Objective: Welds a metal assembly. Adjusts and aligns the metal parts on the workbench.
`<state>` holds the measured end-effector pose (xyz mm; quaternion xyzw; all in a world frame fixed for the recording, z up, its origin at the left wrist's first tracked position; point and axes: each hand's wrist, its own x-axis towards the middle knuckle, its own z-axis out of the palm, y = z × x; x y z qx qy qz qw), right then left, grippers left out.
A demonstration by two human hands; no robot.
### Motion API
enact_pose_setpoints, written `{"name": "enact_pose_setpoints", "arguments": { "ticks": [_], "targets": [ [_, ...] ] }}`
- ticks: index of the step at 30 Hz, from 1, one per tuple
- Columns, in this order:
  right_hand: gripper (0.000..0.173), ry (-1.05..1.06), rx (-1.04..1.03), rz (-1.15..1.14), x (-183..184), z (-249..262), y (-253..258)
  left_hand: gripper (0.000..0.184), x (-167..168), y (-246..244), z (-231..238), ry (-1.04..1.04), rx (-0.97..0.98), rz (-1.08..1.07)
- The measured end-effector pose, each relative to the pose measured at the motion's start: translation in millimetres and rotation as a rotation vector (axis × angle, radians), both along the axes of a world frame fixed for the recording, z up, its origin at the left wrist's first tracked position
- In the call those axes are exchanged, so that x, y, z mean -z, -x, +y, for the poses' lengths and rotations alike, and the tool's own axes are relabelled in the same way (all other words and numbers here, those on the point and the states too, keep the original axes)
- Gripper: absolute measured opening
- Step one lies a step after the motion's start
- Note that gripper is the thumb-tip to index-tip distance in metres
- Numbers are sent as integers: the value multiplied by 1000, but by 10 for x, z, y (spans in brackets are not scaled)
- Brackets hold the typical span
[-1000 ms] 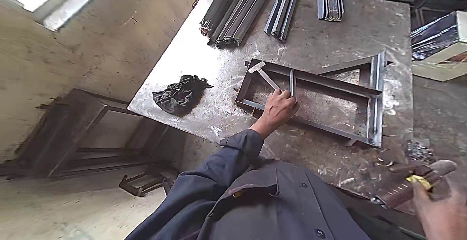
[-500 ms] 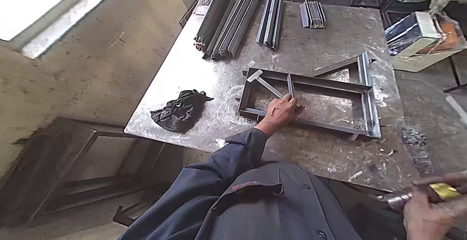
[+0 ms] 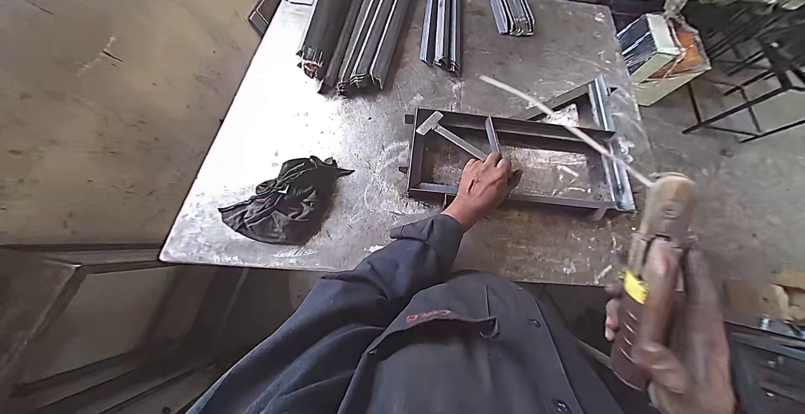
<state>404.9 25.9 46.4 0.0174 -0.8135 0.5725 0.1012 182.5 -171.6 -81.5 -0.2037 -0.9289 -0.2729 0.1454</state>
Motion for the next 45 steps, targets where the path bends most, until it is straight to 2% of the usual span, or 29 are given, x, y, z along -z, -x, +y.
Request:
{"name": "enact_pose_setpoints", "arguments": {
  "ticks": [3, 6, 9, 13, 16, 26, 30, 34, 35, 38, 39, 41, 43, 45],
  "targets": [
    [113, -479, -112, 173, -180, -88, 196, 37, 28, 8, 42, -42, -17, 84],
    [108, -684, -109, 218, -197, -206, 334, 34, 5, -52, 36, -51, -10, 78],
    [107, -701, -135, 192, -142, -285, 438, 32, -35, -67, 35, -66, -20, 99],
    [106, -763, -140, 180, -68, -324, 518, 19, -56, -84, 14, -75, -10, 67],
    [106, -757, -145, 161, -29, -332, 565, 23, -34, -80, 22, -54, -2, 38],
    [103, -810, -151, 163, 147, -488, 682, 19, -141, -208, -77, -133, 61, -50],
    [98, -865, -167, 175, 212, -547, 767, 22, 17, -220, -75, -295, 96, -186],
    [95, -910, -186, 182, 232, -582, 784, 23, 44, -216, -100, -129, 110, -34],
    [94, -927, -184, 188, 229, -582, 773, 24, 40, -242, -108, -144, 115, -63],
    [91, -946, -184, 204, 229, -575, 759, 24, -7, -326, -129, -419, 110, -290],
    [90, -956, -183, 215, 231, -578, 757, 23, 54, -262, -85, -352, 79, -205],
    [89, -972, -188, 224, 236, -573, 759, 24, 268, -13, 65, -142, -22, 128],
    [89, -977, -192, 229, 234, -572, 758, 22, 312, -23, 57, -175, 5, 123],
    [90, -979, -197, 222, 218, -581, 754, 28, 228, -172, -38, -298, 98, -33]
  ]
}}
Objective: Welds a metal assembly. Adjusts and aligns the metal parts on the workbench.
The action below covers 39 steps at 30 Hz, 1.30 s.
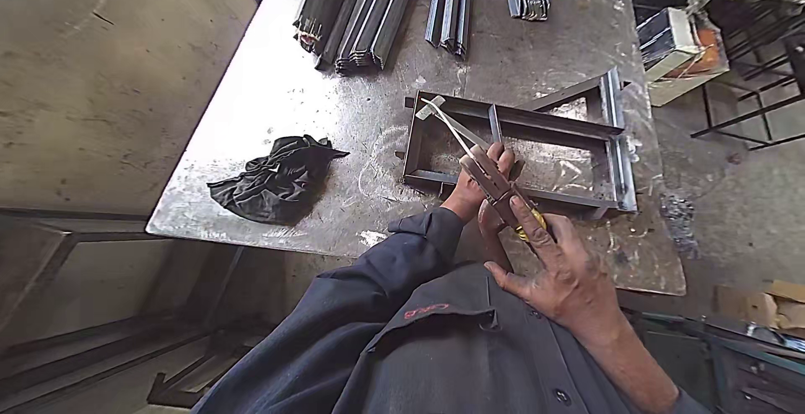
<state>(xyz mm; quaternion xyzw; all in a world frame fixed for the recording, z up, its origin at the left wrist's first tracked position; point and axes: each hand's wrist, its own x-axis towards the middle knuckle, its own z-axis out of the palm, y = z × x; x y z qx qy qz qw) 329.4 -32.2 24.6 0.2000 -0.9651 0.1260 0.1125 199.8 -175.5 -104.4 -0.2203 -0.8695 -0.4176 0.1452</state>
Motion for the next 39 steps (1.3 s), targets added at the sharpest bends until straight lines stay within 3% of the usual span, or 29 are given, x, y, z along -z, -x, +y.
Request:
{"name": "enact_pose_setpoints", "arguments": {
  "ticks": [3, 6, 9, 11, 14, 16, 17, 18, 19, 20, 21, 26, 29, 31, 34, 36, 39],
  "targets": [
    [95, 70, 29, -38, -2, 8, 16, 22, -142, -42, -37, 51, 9, -39],
    [107, 317, 106, -186, -8, 40, 67, 31, -253, 10, -3, 171, -55, 11],
    [116, 578, 143, -338, -28, 56, 142, 20, -367, 12, -17, 205, -52, 26],
    [118, 583, 143, -328, -44, 38, 137, 18, -408, -3, -25, 214, -48, 18],
    [118, 407, 100, -283, -84, 1, 61, 27, -288, -15, -30, 167, -28, -18],
    [104, 367, 2, -338, -89, 15, 14, 31, -156, -103, -86, 77, 45, -165],
    [90, 373, -55, -363, -67, 31, 1, 29, 23, -130, -86, 47, 42, -106],
    [76, 378, -94, -387, -41, 48, -6, 30, 334, -73, -29, 27, -34, 141],
    [69, 381, -119, -400, -18, 57, -7, 33, 732, 157, 112, -92, -208, 606],
    [65, 384, -132, -399, -1, 61, -6, 29, 255, -117, -48, 98, -115, 169],
    [64, 403, -136, -402, 8, 65, -1, 23, -85, -227, -108, 128, -66, -58],
    [76, 793, -49, -622, 38, 161, 67, 34, -203, -35, -21, 159, -4, -67],
    [77, 997, 30, -679, 11, 157, 135, 20, -398, -19, -41, 198, -36, 9],
    [71, 865, 54, -588, -36, 101, 129, 21, -440, -53, -59, 176, -16, -6],
    [59, 304, -36, -295, -97, 7, 41, 25, -268, -35, -16, 151, -32, -55],
    [50, -30, -116, -146, -132, -74, -24, 32, -144, 143, 110, 245, -164, 110],
    [50, -132, -172, -110, -179, -78, -30, 37, -258, 111, 108, 307, -164, 65]
  ]
}}
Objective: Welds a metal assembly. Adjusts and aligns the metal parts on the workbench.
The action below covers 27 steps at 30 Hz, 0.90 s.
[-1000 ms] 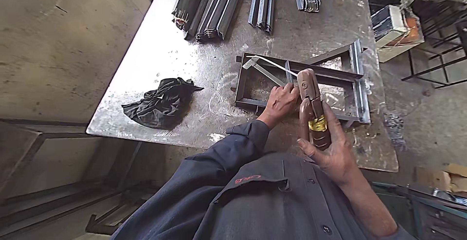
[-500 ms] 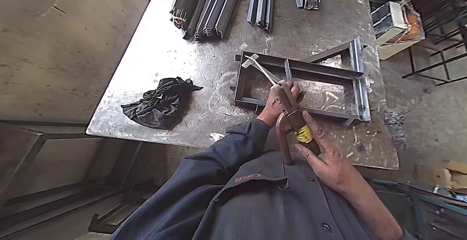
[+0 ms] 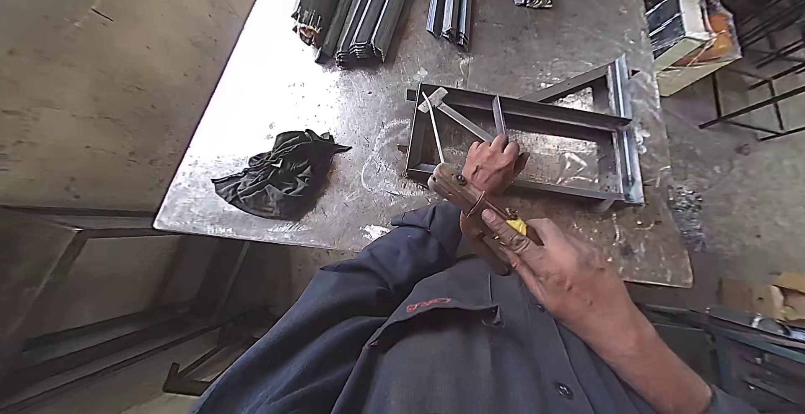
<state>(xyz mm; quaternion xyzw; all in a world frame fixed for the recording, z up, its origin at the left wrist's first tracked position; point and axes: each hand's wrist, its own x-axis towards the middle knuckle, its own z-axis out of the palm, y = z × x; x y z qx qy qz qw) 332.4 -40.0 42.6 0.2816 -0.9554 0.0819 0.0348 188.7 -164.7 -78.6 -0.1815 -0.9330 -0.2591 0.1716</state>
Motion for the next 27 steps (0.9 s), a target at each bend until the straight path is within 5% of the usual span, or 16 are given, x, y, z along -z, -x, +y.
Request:
{"name": "enact_pose_setpoints", "arguments": {
  "ticks": [2, 5, 8, 11, 14, 18, 20, 27],
  "targets": [
    [50, 172, 69, -124, 13, 107, 55, 32, 28, -90, -22, -46, 3, 9],
    [64, 797, 309, -530, 116, 251, 212, 23, -146, -208, -126, -144, 114, -109],
    [51, 1271, 591, -835, 69, 250, 338, 31, -71, -92, -96, -29, 81, -23],
    [55, 1097, 555, -743, -23, 186, 308, 29, -103, -108, -111, -39, 85, -30],
    [62, 437, 229, -274, -33, 118, 161, 25, -212, -242, -177, -129, 125, -217],
    [54, -95, -40, 9, -71, -97, 0, 35, 88, 78, -5, -43, 41, 67],
    [52, -28, -21, -6, -64, -38, 30, 37, 77, 79, 4, -28, 34, 24],
    [69, 767, 318, -439, 40, 259, 274, 21, -101, 1, -111, -58, 103, -57]
  ]
}}
